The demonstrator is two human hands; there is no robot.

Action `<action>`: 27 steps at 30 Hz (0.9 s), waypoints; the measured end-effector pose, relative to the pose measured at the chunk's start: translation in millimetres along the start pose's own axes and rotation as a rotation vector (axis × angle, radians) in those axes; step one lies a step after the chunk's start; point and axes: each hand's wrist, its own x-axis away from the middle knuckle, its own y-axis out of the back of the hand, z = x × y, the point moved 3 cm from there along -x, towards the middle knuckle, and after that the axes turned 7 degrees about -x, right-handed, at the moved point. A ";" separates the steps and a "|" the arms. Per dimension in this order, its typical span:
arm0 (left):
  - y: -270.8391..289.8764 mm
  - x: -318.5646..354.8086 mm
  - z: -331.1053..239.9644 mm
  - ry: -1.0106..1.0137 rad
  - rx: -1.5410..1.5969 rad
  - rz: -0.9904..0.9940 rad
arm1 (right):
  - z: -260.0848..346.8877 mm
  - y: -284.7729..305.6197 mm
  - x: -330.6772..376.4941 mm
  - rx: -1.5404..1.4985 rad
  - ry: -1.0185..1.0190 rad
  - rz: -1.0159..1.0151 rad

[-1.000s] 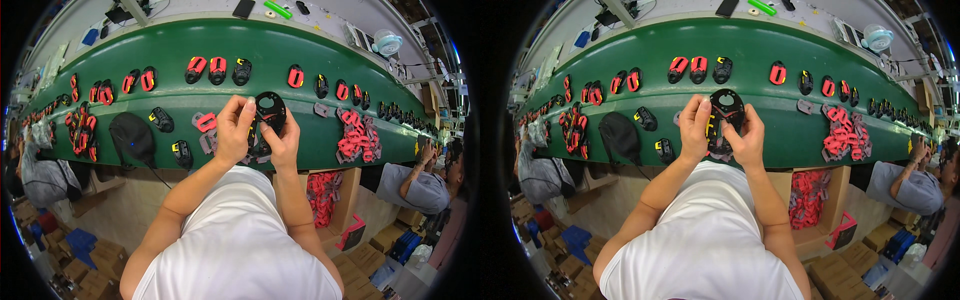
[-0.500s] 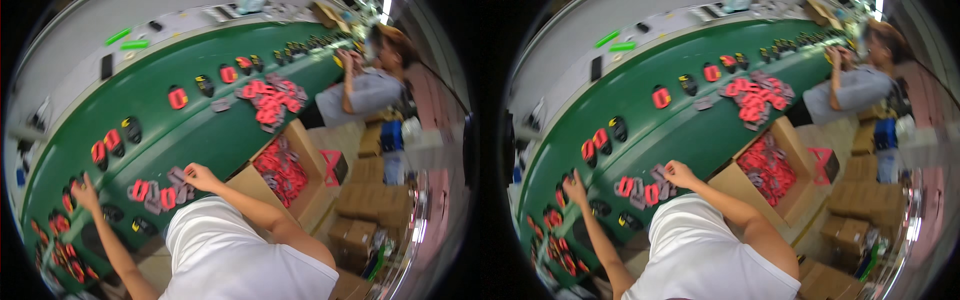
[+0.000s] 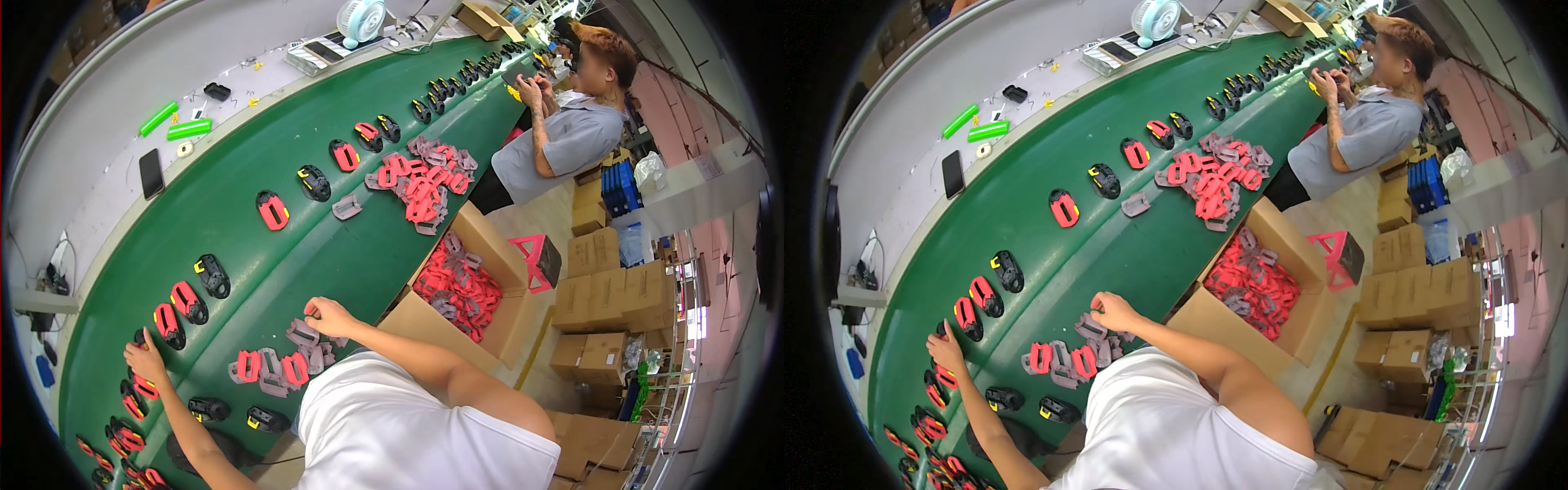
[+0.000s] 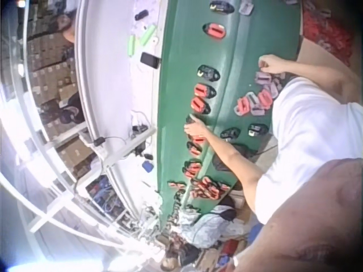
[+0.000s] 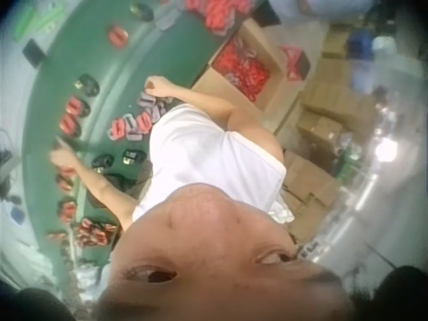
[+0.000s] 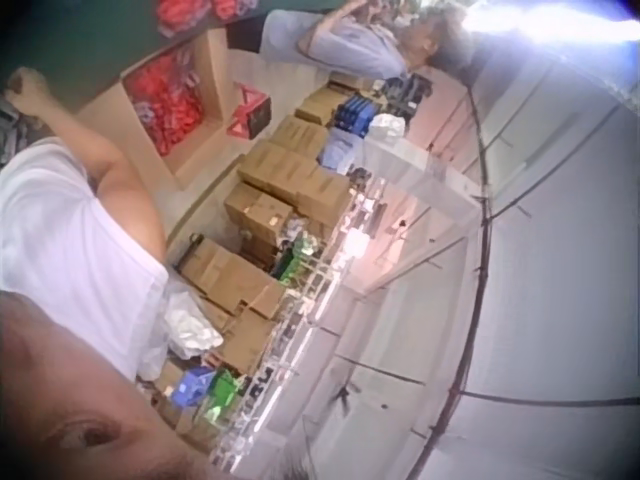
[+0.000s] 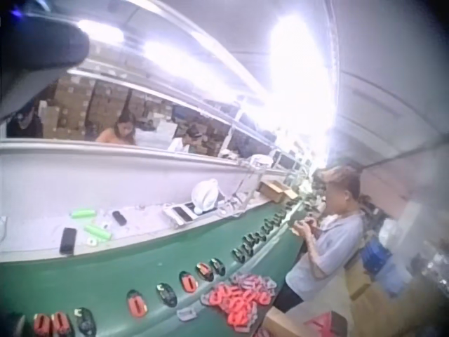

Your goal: The person assembles small red and black electronic components by hand on a factory production line, fitting them into housing parts and red casings.

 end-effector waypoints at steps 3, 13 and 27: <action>0.5 16.4 4.8 -0.104 0.135 -0.019 | 2.7 -16.2 -7.1 -0.002 0.049 0.037; 20.9 111.5 14.9 -0.008 0.692 -0.003 | -10.0 -82.8 12.7 0.234 0.248 -0.063; 82.5 294.1 4.3 0.063 1.031 0.216 | -41.6 -162.0 44.9 0.639 0.251 0.177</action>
